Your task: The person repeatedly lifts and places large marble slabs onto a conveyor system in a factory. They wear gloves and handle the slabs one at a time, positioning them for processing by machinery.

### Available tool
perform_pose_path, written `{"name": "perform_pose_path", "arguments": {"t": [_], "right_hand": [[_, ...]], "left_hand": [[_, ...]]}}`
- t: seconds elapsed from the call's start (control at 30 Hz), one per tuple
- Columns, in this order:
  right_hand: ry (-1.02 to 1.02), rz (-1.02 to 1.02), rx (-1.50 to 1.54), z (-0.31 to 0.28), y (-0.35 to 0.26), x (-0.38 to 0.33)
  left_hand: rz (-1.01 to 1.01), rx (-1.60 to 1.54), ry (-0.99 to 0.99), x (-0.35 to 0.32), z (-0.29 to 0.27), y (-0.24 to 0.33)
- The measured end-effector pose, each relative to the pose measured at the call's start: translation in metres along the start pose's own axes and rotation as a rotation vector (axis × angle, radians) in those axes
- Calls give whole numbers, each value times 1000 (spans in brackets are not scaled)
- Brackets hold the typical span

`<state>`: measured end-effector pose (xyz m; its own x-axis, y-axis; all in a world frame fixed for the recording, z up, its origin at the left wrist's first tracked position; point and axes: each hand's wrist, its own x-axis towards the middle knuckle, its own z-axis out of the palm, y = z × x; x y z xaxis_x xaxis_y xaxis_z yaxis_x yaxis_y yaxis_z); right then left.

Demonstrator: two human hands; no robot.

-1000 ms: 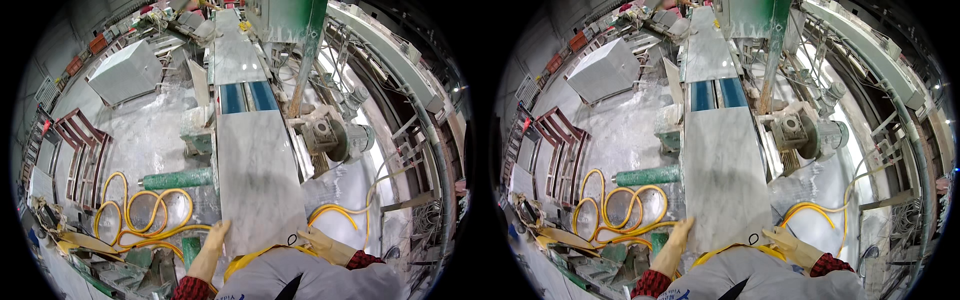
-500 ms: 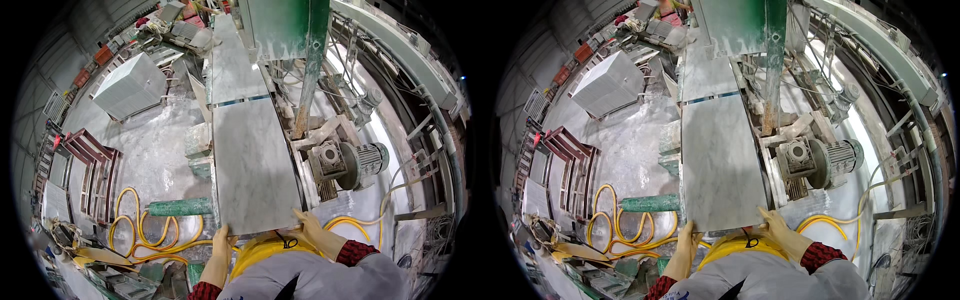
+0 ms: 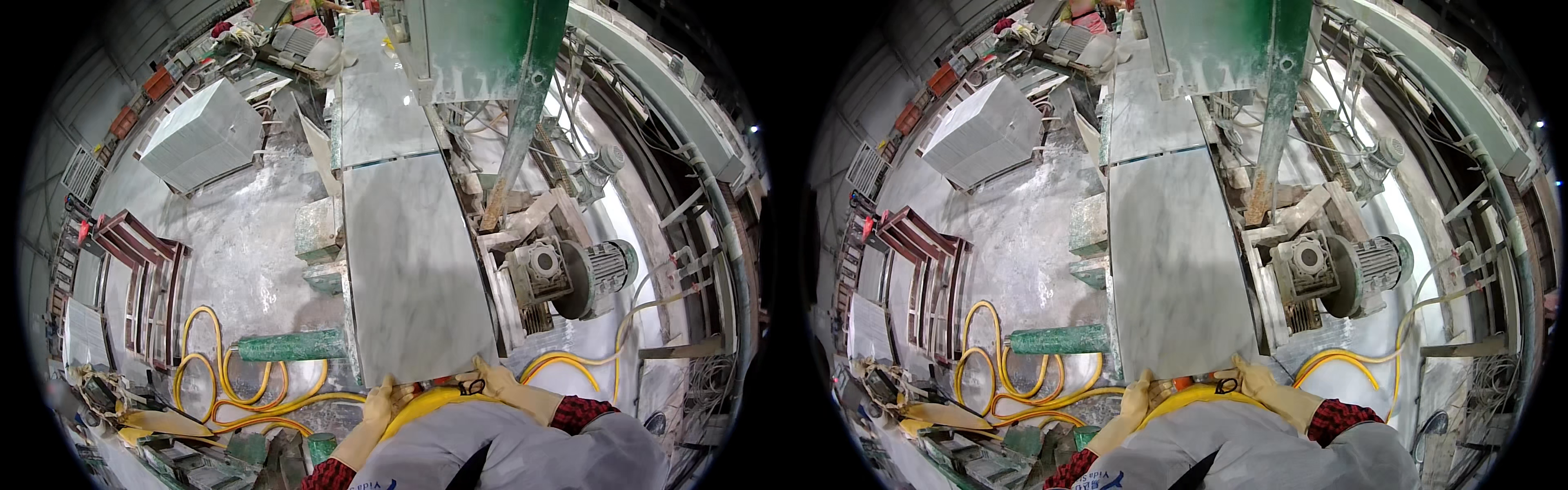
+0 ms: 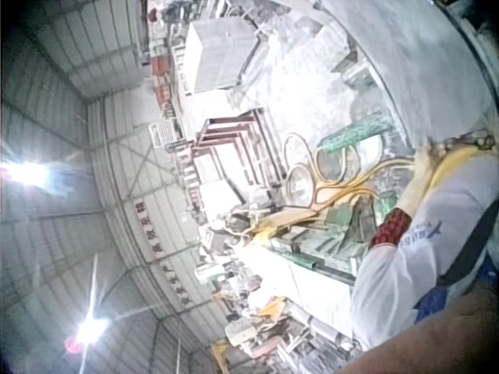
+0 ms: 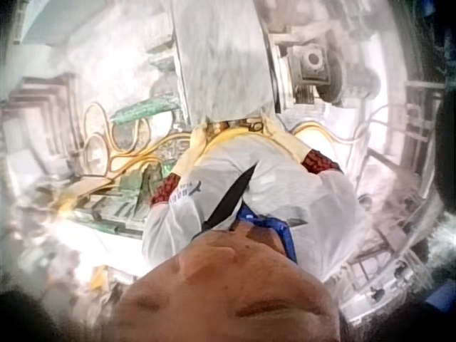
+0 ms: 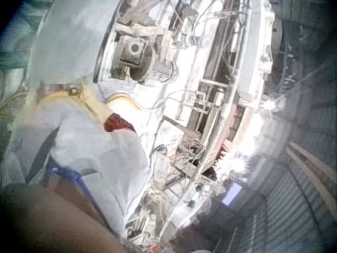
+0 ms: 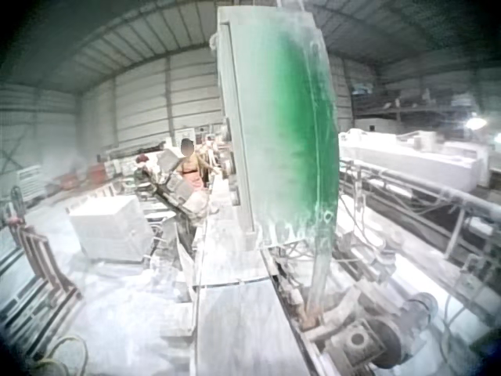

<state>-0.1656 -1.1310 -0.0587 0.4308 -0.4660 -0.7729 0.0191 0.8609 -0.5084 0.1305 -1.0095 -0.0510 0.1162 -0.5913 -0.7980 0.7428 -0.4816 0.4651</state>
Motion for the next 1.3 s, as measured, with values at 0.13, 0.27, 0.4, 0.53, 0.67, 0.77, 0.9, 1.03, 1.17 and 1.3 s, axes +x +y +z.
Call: {"name": "perform_pose_path", "arguments": {"t": [0.13, 0.27, 0.4, 0.53, 0.67, 0.77, 0.9, 1.03, 1.17, 1.3], "right_hand": [[129, -3, -240, -41, 31, 58], [160, -23, 16, -5, 9, 36], [256, -19, -330, -5, -5, 33], [291, 26, -377, -29, 18, 68], [250, -2, -264, -35, 25, 74], [164, -206, -277, -78, 71, 112], [166, -137, -368, -60, 35, 93], [196, 96, -41, 11, -30, 34], [162, 51, -52, 28, -50, 13], [-52, 110, -492, 10, -64, 14]], "left_hand": [[-8, 25, 25, 10, 2, 9], [1, 19, 6, 19, 0, 13], [17, 12, -3, 20, 3, 18], [-18, 97, 1, 12, 15, 35], [-10, 112, 7, 19, 10, 32], [-6, 113, 17, 19, 14, 35], [8, 110, -17, 24, 14, 36], [5, 69, -43, 26, 16, 35], [-37, 155, -81, 26, 20, 44], [-66, 257, -225, 17, 2, 56]]}}
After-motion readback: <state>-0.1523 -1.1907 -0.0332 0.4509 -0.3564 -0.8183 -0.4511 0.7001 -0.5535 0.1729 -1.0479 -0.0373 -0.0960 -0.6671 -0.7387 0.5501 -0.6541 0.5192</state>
